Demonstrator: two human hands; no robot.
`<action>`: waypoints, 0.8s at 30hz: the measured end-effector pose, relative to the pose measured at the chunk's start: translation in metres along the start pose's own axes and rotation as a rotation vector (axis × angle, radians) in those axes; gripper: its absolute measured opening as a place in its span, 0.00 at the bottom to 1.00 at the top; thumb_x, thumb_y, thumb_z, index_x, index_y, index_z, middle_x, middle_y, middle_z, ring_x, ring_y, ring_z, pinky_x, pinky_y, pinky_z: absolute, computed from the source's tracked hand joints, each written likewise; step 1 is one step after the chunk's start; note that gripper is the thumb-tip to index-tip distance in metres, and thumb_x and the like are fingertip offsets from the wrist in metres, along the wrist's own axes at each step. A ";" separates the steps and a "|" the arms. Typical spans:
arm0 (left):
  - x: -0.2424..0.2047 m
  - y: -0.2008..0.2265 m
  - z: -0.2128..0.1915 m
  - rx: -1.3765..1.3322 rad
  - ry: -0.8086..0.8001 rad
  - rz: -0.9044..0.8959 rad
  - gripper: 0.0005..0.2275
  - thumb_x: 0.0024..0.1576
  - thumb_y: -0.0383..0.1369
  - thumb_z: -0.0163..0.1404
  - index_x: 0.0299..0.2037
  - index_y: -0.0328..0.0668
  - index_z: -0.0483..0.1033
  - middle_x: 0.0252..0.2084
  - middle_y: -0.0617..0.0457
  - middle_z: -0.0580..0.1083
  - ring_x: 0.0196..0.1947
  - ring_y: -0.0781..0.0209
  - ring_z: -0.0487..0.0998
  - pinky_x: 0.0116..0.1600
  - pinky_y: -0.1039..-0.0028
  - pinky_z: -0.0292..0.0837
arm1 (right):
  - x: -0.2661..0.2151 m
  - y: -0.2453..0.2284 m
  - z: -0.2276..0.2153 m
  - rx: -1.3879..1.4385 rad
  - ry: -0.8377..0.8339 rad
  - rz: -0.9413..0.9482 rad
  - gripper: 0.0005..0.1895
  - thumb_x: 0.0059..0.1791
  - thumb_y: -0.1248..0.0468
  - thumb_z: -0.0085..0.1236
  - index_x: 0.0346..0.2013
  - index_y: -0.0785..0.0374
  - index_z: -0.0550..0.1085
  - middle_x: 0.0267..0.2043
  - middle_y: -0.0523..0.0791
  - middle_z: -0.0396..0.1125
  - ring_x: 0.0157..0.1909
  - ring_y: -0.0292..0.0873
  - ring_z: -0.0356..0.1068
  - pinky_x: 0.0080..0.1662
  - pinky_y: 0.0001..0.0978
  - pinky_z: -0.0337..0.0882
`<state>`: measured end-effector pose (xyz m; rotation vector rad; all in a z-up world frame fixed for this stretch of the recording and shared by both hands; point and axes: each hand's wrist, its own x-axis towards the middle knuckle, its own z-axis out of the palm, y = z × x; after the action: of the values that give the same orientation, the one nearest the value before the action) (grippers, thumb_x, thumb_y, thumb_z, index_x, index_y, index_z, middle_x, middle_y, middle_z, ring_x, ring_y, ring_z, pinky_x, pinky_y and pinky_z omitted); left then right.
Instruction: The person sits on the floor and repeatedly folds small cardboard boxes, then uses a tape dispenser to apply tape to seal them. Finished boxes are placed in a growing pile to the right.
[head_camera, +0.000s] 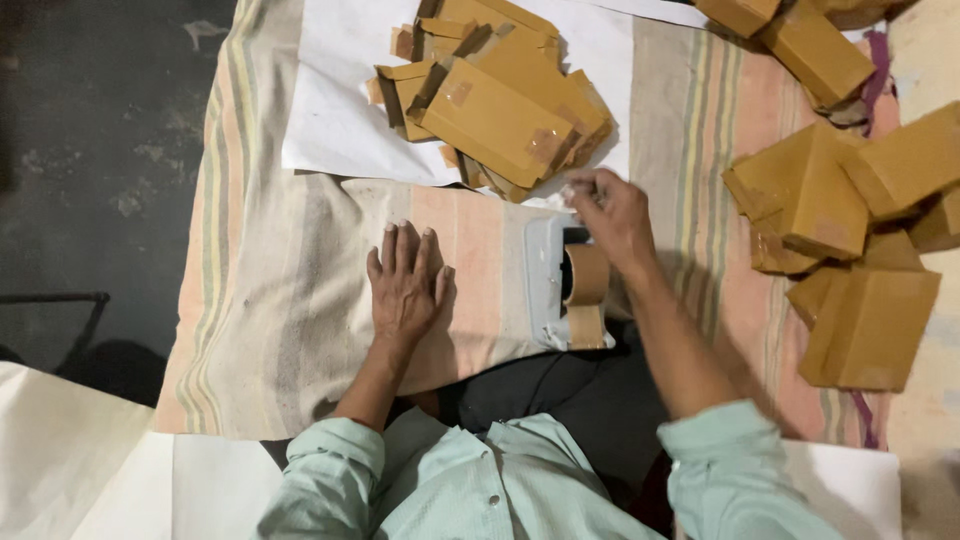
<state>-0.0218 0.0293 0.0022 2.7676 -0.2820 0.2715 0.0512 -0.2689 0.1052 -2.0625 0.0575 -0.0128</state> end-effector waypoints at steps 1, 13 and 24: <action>-0.001 0.001 -0.001 0.002 0.001 -0.008 0.28 0.63 0.48 0.43 0.70 0.43 0.64 0.73 0.35 0.59 0.75 0.39 0.53 0.71 0.43 0.48 | 0.020 0.009 0.001 -0.140 -0.002 -0.029 0.17 0.51 0.62 0.62 0.51 0.70 0.76 0.41 0.50 0.75 0.42 0.44 0.75 0.44 0.35 0.74; 0.006 0.001 -0.003 0.007 -0.049 -0.035 0.30 0.61 0.49 0.44 0.72 0.44 0.61 0.73 0.36 0.56 0.74 0.39 0.53 0.69 0.43 0.50 | 0.173 0.075 0.060 -0.946 -0.257 0.062 0.53 0.34 0.52 0.78 0.66 0.68 0.61 0.58 0.60 0.63 0.63 0.61 0.57 0.63 0.54 0.55; -0.001 -0.010 0.003 -0.135 0.020 -0.056 0.34 0.58 0.60 0.45 0.68 0.49 0.61 0.73 0.40 0.60 0.76 0.44 0.53 0.74 0.47 0.47 | 0.068 -0.006 0.076 -0.503 0.086 -0.593 0.15 0.51 0.64 0.60 0.51 0.65 0.70 0.41 0.51 0.69 0.43 0.53 0.71 0.44 0.44 0.72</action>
<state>-0.0201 0.0378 -0.0036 2.6339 -0.2098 0.2560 0.1214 -0.2023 0.0732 -2.5049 -0.5492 -0.4956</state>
